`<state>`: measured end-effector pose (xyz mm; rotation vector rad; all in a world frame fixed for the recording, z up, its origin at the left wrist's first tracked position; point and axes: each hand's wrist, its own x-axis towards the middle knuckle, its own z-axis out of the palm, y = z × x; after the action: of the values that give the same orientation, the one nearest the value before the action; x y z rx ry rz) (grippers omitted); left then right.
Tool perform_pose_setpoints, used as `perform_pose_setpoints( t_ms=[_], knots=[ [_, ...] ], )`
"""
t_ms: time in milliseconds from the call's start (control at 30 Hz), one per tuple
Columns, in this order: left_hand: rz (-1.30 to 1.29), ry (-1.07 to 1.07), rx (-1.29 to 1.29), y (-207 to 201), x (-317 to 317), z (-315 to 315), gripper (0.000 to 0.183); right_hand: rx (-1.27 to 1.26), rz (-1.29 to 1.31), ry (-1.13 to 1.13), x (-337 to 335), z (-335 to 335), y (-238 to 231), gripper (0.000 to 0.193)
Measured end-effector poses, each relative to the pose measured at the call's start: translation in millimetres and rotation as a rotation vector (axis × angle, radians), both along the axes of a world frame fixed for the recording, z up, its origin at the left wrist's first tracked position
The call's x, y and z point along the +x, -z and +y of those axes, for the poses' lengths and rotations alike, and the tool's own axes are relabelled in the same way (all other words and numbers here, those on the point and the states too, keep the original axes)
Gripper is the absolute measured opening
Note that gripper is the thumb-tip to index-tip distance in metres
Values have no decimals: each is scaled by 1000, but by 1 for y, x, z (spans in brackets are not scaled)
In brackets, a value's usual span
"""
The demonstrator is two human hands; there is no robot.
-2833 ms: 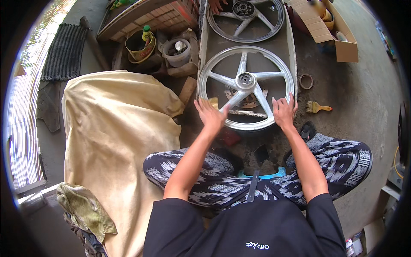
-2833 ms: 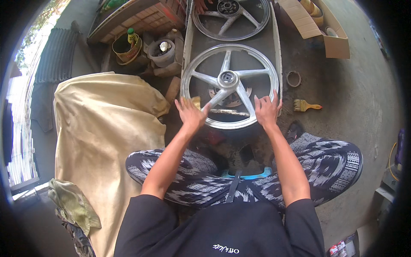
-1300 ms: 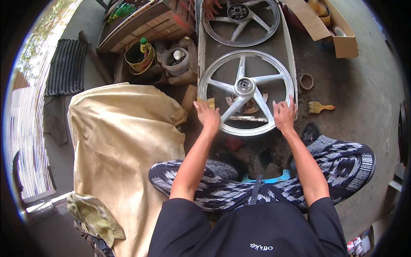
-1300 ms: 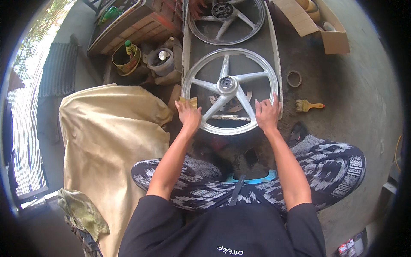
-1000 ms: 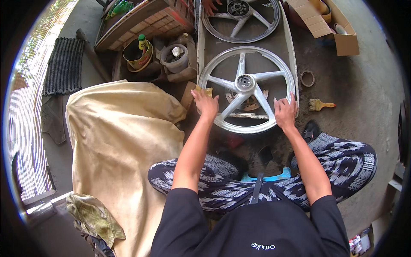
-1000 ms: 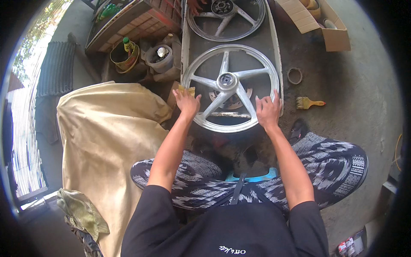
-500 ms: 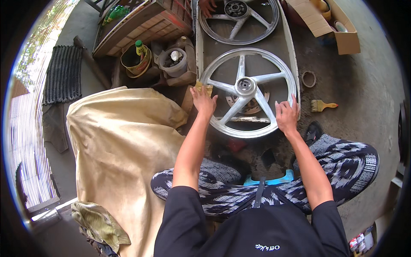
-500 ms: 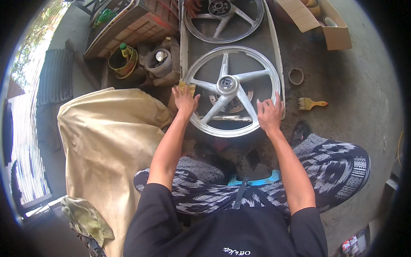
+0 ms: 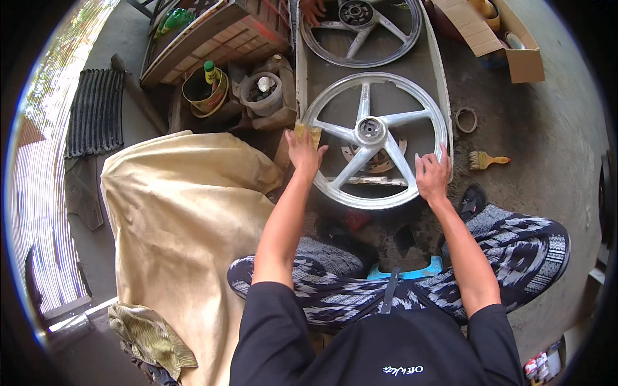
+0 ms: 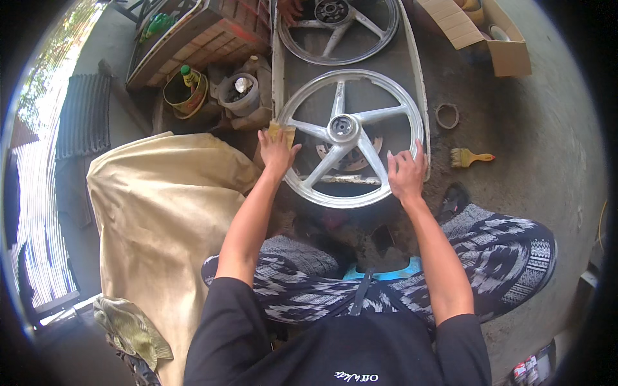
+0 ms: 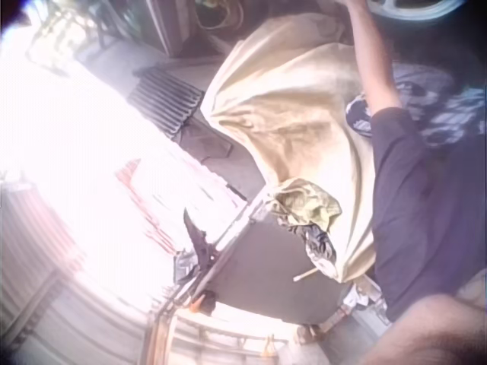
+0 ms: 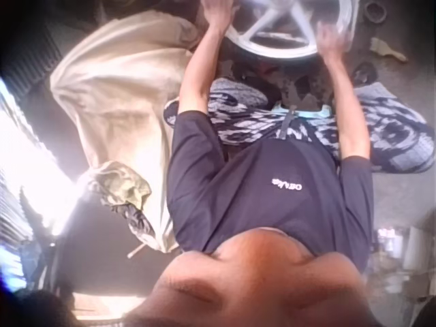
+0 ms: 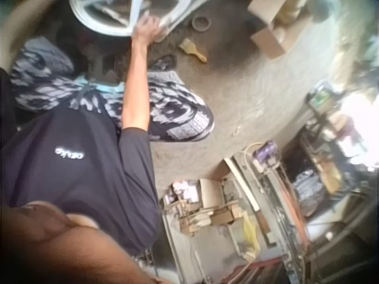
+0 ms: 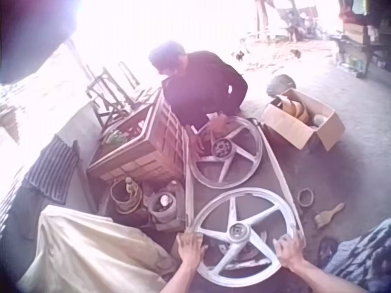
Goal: The person sands a motorcycle wheel rim by hand using a piece of sandpaper, rotating the wheel in a tray to reach different sections.
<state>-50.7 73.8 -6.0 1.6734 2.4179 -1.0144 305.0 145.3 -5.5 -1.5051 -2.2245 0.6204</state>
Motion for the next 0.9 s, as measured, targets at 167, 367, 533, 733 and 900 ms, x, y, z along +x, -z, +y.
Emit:
perform_pose_setpoints(
  t_ms=[167, 367, 533, 733, 900],
  knots=[
    [58, -58, -101, -17, 35, -22, 85, 35, -28, 23, 2, 3, 5, 37],
    [67, -78, -26, -6, 21, 8, 86, 43, -2, 32, 2, 1, 10, 37],
    [59, -127, -103, -14, 37, 7, 83, -18, -27, 33, 1, 2, 6, 40],
    [161, -178, -99, -21, 102, -47, 78, -49, -31, 52, -4, -1, -1, 42],
    [-52, -242, -93, -49, 142, -46, 76, -46, 5, 52, 1, -1, 3, 41]
  ],
)
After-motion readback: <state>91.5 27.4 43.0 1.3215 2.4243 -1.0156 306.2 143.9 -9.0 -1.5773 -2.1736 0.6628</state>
